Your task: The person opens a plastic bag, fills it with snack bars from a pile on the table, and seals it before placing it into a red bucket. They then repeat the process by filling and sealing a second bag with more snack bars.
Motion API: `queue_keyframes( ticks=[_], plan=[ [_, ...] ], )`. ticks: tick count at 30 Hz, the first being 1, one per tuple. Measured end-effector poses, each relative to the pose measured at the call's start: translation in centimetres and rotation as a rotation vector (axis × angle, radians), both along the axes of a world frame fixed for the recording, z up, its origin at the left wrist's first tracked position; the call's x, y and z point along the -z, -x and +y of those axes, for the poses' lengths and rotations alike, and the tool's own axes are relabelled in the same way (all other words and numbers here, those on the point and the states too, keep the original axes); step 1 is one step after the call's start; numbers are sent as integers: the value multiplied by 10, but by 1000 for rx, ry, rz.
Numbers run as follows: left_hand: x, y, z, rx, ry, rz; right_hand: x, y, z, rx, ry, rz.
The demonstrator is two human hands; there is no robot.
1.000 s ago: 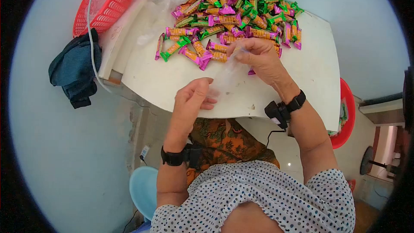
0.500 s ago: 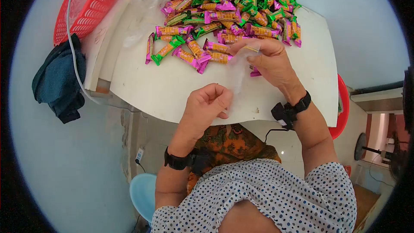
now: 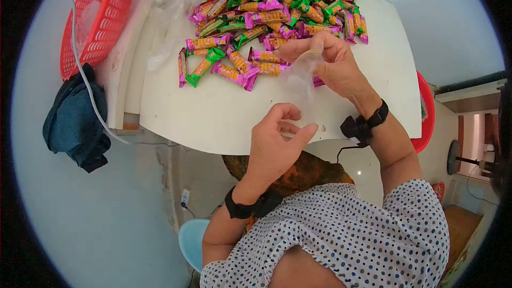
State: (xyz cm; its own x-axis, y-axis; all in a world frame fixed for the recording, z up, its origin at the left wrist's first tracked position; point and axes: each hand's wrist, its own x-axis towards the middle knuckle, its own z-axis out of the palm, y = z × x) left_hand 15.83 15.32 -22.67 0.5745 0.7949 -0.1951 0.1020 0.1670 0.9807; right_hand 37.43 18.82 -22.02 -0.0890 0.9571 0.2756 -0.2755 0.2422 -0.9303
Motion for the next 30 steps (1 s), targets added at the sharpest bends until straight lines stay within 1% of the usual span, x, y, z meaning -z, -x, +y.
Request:
queue_keyframes(
  ticks=[4,6,7,10,13,16,19,20,22,23,25,26,29,30],
  plan=[
    [-13,-8,-4,-105,-213,175,-1,0,0,-9,-33,-75],
    [-13,-15,-9,-172,-374,270,-6,4,-3,26,11,-107],
    [-12,-17,-11,-206,-453,319,-8,6,-5,43,33,-123],
    [8,-18,-8,-299,-689,345,-3,1,-4,-27,-19,-134],
    [15,-9,-4,-386,-587,235,-7,1,-6,-49,57,-97],
    [3,5,-6,-502,-446,182,-4,0,-4,16,47,-98],
    [3,17,-5,-614,-445,23,-5,-4,-1,125,-106,-322],
    [4,21,-4,-651,-553,70,-5,-5,0,92,-35,-281],
    [2,25,-5,-685,-651,101,-4,-4,-2,26,113,-196],
    [1,26,-5,-698,-700,116,-3,-1,-3,0,118,-160],
    [2,29,-6,-674,-587,14,-6,5,-6,-53,130,-92],
    [4,30,-8,-660,-528,-36,-7,5,-7,-82,150,-103],
    [12,38,-4,-644,-496,-112,-9,1,-7,-151,179,-120],
    [12,42,-4,-607,-434,-113,-9,0,-6,-164,171,-114]
  ],
)
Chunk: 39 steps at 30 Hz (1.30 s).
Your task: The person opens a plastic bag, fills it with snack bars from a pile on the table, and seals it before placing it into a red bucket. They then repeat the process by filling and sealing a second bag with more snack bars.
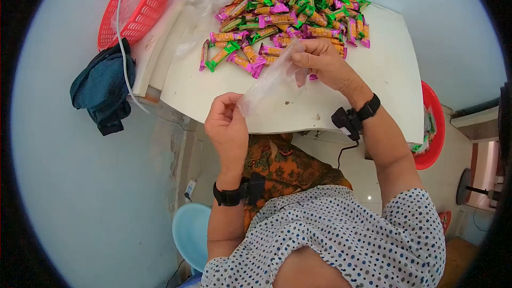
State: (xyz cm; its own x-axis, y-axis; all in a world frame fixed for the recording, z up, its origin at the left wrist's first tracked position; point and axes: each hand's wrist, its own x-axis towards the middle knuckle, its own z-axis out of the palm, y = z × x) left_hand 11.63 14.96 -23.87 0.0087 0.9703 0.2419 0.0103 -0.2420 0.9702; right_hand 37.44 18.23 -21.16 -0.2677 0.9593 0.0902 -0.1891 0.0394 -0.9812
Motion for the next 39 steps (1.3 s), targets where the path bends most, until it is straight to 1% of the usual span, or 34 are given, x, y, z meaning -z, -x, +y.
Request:
queue_keyframes(
  ticks=[2,4,8,11,14,17,23,28,31,32,34,39],
  plan=[
    [-1,7,0,82,114,-24,-2,1,0,-2,-9,-7],
    [-9,7,-3,123,178,-104,-8,7,-3,14,-12,-33],
    [-16,8,-5,210,249,-166,-3,15,-3,11,32,-27],
    [-13,8,-1,199,232,-119,-13,21,-9,8,64,-61],
    [-15,2,2,79,309,-258,-12,24,-8,31,30,-65],
    [-11,8,8,60,365,-344,-2,20,-5,15,-18,-60],
    [-9,10,9,134,461,-217,-4,23,-6,-46,-61,-59],
    [-4,7,12,92,472,-320,-4,25,-9,-100,-55,-91],
    [2,12,12,75,434,-383,-2,28,-8,-64,-70,-23],
    [4,15,11,70,417,-405,-2,27,-7,-45,-40,-32],
    [-2,23,4,46,387,-395,-2,23,-5,-6,20,-52],
    [-7,37,-10,47,403,-284,1,26,-6,-38,49,-49]
  ],
)
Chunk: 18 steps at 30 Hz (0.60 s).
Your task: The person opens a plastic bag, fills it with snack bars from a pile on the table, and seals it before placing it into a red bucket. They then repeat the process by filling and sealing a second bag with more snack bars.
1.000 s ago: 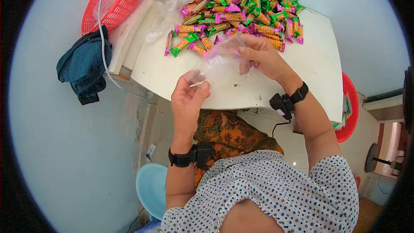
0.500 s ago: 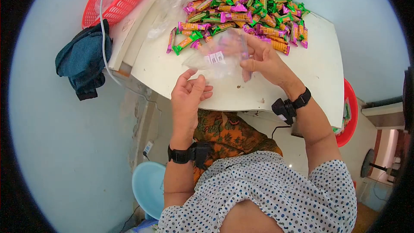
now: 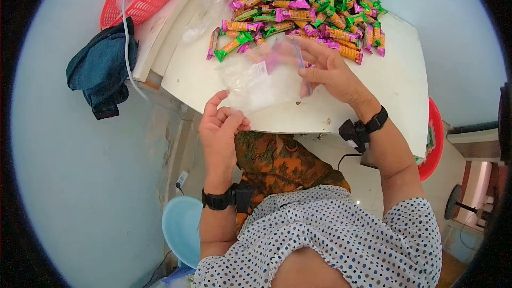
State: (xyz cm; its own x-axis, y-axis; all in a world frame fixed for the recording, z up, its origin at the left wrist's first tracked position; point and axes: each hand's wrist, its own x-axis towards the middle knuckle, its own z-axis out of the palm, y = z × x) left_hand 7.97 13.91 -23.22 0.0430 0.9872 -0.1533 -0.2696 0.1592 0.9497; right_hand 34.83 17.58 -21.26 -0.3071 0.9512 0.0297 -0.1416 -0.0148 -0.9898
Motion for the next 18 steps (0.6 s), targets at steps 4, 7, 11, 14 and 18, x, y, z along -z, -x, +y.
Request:
queue_keyframes(
  ticks=[4,7,11,14,18],
  plan=[
    [4,1,5,-24,-25,126,-3,1,-3,-45,17,4],
    [5,1,17,-89,-116,238,-6,1,-3,-113,40,-78],
    [19,7,31,-158,-134,231,-9,1,-4,-147,71,-53],
    [22,7,37,-301,-229,152,-6,0,-4,-179,87,-54],
    [21,10,38,-356,-219,148,-6,6,-5,-188,97,-41]
  ],
)
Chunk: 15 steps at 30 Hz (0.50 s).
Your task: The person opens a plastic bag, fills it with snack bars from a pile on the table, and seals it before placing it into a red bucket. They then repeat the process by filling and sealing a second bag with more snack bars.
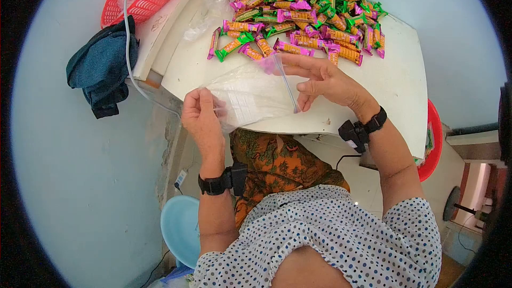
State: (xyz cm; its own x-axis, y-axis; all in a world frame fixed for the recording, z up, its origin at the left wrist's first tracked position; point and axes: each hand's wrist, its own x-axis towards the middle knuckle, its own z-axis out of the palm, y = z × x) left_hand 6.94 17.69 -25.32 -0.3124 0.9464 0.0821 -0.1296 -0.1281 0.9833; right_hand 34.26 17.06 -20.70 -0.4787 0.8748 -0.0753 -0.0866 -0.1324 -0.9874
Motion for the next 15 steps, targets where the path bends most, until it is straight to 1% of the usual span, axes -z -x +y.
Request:
queue_keyframes(
  ticks=[2,4,8,10,11,13,15],
  plan=[
    [-4,-3,-4,16,53,9,-1,0,0,15,29,-8],
    [-1,-2,-4,31,23,91,-2,-3,3,42,91,-46],
    [12,6,3,7,-33,277,5,-3,3,30,79,-4],
    [16,7,8,-20,-121,380,7,-1,3,18,81,-11],
    [17,7,10,-33,-164,432,8,-2,4,-6,104,-59],
    [11,6,10,-38,-130,494,10,-6,5,-49,153,-153],
    [9,5,12,-48,-121,539,12,-4,4,-89,134,-203]
  ],
)
